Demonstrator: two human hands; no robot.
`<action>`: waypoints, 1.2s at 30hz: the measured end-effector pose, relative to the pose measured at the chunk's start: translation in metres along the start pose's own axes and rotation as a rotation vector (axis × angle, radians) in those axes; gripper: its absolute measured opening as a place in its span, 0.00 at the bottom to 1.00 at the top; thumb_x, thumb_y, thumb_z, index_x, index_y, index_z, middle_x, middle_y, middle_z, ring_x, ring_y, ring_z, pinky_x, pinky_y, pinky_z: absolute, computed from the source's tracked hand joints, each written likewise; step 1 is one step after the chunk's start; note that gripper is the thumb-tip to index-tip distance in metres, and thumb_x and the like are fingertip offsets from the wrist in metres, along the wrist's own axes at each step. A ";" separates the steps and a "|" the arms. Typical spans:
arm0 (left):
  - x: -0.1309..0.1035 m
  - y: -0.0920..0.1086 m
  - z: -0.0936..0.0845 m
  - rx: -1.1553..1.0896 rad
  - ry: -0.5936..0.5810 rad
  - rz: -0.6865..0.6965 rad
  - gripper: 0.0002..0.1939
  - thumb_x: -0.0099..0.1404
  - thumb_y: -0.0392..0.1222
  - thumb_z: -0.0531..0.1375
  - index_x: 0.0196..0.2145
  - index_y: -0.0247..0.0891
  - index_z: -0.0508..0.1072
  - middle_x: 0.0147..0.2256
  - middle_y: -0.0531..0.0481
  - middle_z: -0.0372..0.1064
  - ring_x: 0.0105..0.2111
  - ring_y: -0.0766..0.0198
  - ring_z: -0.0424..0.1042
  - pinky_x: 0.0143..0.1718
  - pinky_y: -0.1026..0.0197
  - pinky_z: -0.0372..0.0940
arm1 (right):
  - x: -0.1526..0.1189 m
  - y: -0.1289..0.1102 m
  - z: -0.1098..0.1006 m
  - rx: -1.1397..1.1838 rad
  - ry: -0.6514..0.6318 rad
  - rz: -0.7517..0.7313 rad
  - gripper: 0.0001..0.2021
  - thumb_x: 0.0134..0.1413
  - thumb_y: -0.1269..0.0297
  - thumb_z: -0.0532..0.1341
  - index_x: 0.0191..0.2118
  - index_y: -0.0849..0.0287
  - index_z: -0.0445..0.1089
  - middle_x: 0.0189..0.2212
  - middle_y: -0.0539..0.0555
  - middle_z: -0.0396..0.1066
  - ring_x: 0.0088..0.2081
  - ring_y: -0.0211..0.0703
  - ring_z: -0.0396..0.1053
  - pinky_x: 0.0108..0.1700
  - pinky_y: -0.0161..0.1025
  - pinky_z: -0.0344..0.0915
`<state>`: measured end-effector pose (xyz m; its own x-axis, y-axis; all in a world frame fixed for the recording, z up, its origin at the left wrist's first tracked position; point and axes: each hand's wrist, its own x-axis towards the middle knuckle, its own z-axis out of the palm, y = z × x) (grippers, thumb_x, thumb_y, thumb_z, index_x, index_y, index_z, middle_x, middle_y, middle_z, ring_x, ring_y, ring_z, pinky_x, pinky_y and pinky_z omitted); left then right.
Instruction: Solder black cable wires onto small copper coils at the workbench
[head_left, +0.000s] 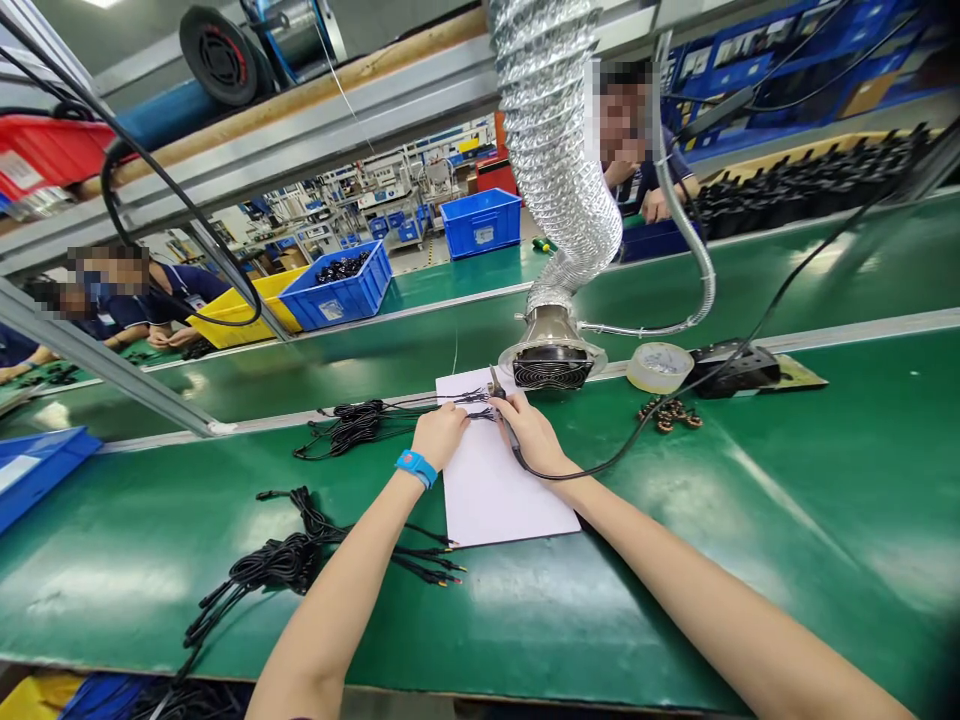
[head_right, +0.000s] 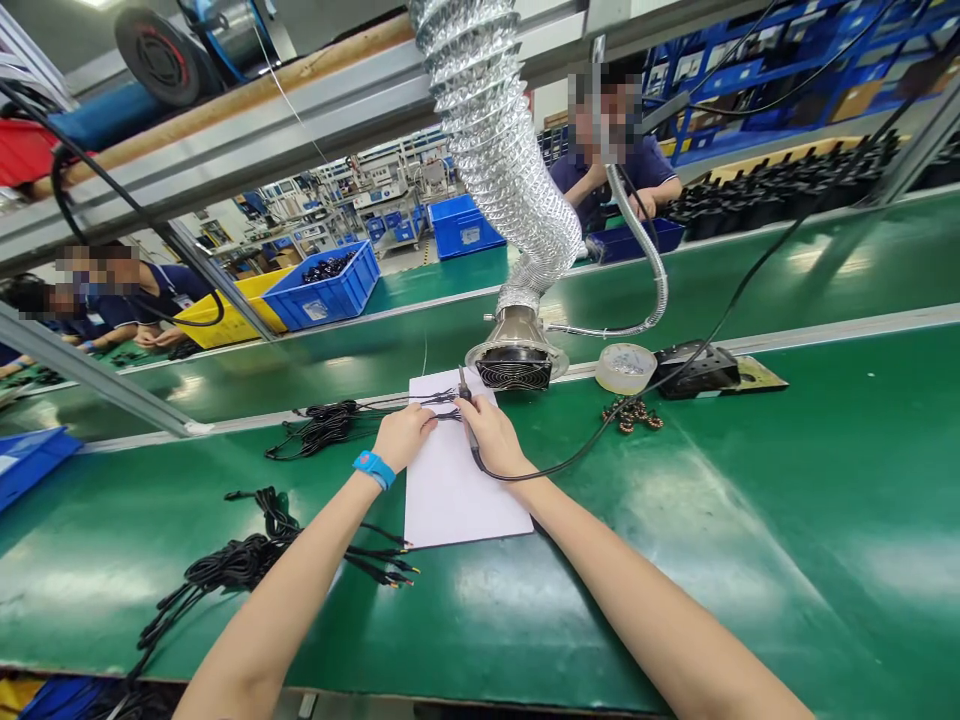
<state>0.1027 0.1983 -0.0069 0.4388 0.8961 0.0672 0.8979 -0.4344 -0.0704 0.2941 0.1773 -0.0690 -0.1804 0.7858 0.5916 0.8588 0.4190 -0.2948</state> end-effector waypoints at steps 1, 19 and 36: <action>0.001 0.001 0.002 0.003 -0.001 -0.007 0.15 0.75 0.44 0.50 0.45 0.39 0.76 0.45 0.44 0.73 0.41 0.56 0.76 0.39 0.59 0.66 | 0.000 0.000 0.000 0.003 0.001 0.001 0.19 0.63 0.73 0.53 0.58 0.55 0.66 0.42 0.58 0.67 0.38 0.46 0.69 0.36 0.39 0.66; -0.001 -0.001 0.004 -0.145 0.046 -0.048 0.10 0.71 0.38 0.54 0.42 0.37 0.75 0.45 0.41 0.73 0.43 0.54 0.75 0.43 0.57 0.67 | 0.004 -0.006 -0.009 0.028 -0.008 0.000 0.22 0.61 0.76 0.53 0.58 0.56 0.66 0.43 0.59 0.67 0.36 0.46 0.68 0.36 0.40 0.65; -0.043 0.136 -0.021 -1.061 -0.305 0.164 0.18 0.71 0.49 0.52 0.35 0.37 0.77 0.31 0.51 0.71 0.19 0.69 0.66 0.24 0.63 0.62 | -0.098 0.035 -0.193 -0.162 0.261 0.138 0.10 0.68 0.66 0.53 0.41 0.57 0.73 0.30 0.53 0.69 0.30 0.40 0.66 0.35 0.37 0.59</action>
<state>0.2067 0.0993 0.0014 0.6591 0.7420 -0.1225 0.4676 -0.2768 0.8395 0.4345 0.0272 0.0081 0.0534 0.6785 0.7326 0.9353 0.2230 -0.2747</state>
